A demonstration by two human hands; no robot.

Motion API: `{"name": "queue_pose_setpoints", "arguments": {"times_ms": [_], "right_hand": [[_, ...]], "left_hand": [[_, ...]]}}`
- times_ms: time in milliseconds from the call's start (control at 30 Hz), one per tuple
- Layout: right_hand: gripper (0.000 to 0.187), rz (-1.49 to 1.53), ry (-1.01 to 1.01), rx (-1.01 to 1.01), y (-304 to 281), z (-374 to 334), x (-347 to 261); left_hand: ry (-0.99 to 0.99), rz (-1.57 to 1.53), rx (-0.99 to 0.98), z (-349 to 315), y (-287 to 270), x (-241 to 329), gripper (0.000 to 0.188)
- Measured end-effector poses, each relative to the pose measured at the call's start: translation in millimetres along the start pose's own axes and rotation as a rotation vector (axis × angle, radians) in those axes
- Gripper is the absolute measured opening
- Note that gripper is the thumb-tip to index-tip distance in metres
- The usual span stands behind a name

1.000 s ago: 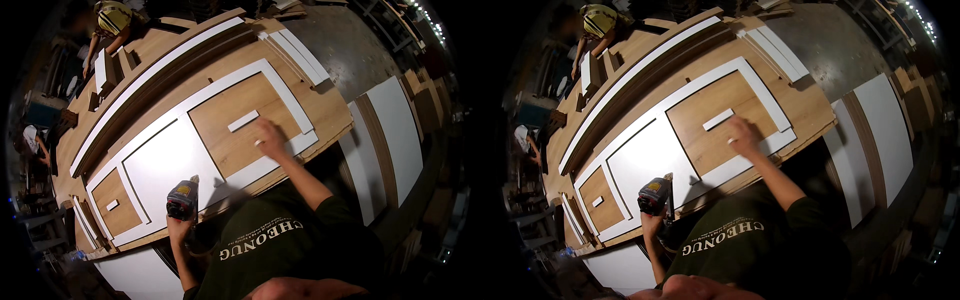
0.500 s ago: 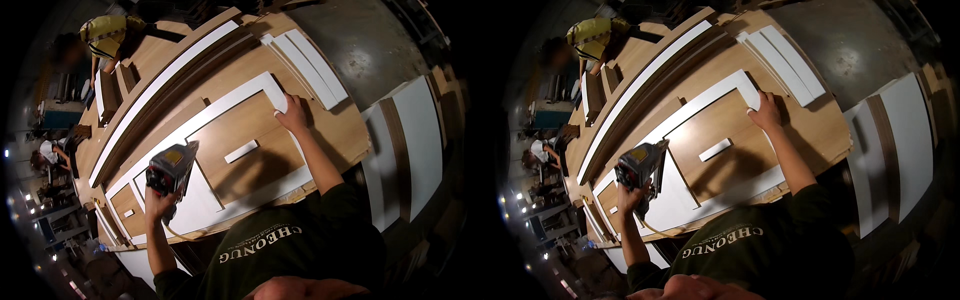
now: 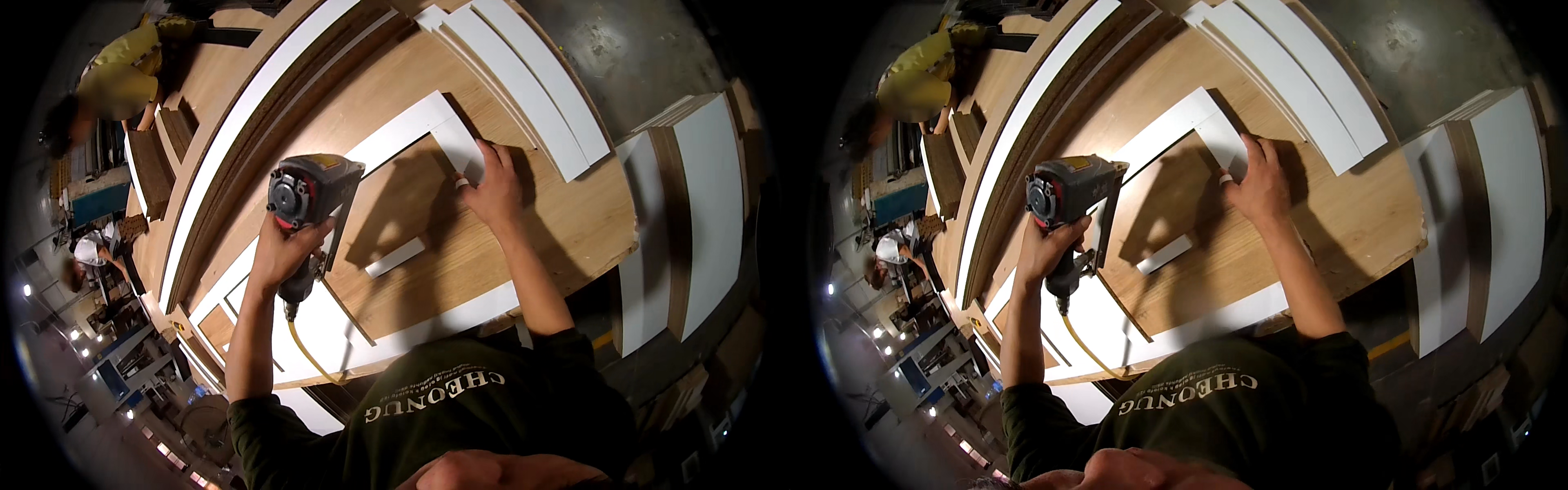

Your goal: The person positions wood panels into white frames on a table and secures them using a pneumatic nail gun and a hammer.

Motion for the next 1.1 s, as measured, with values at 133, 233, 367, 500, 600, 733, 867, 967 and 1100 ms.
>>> {"name": "queue_pose_setpoints", "arguments": {"times_ms": [133, 233, 367, 500, 600, 733, 867, 967, 1100], "right_hand": [[0.059, 0.060, -0.047, 0.059, -7.5, 1.7, 4.1], [0.056, 0.065, -0.031, 0.073, -8.0, 1.2, 1.8], [0.055, 0.040, -0.054, 0.088, -4.5, -0.5, -1.3], [0.055, 0.023, -0.037, 0.057, -6.0, -0.8, -3.5], [0.057, 0.017, -0.057, 0.062, -11.0, -4.2, -5.6], [0.061, -0.077, -0.091, 0.010, -14.5, -14.1, 4.3], [0.057, -0.127, 0.031, -0.145, -34.6, -52.0, 23.7], [0.050, -0.168, -0.072, -0.096, -48.4, -83.4, 30.8], [0.052, -0.294, -0.461, 0.026, -37.3, -122.7, -42.6]], "left_hand": [[-0.020, -0.037, 0.065, -2.4, -14.1, -1.1, 0.028], [-0.020, -0.096, 0.195, -20.8, -46.9, -27.5, 0.023], [-0.095, -0.098, 0.352, -64.7, -73.2, -72.5, 0.024], [-0.142, -0.237, 0.424, -116.4, -62.6, -129.2, 0.022], [-0.175, -0.329, 0.445, -155.5, -36.9, -174.4, 0.020], [-0.248, -0.408, 0.528, -206.7, -6.4, -241.2, 0.013], [-0.326, -0.532, 0.617, -262.5, 19.4, -288.1, 0.020], [-0.278, -0.574, 0.636, -286.8, 35.6, -323.1, 0.017], [-0.273, -0.604, 0.719, -315.9, 53.7, -329.3, 0.014]]}}
Point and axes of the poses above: each hand's wrist, its own z-axis towards the middle knuckle, its own y-axis out of the palm, x = y × z, the point moved 9 cm from there along z, towards the middle knuckle, and after that the axes turned 5 degrees about -y, right-handed, at the moved point
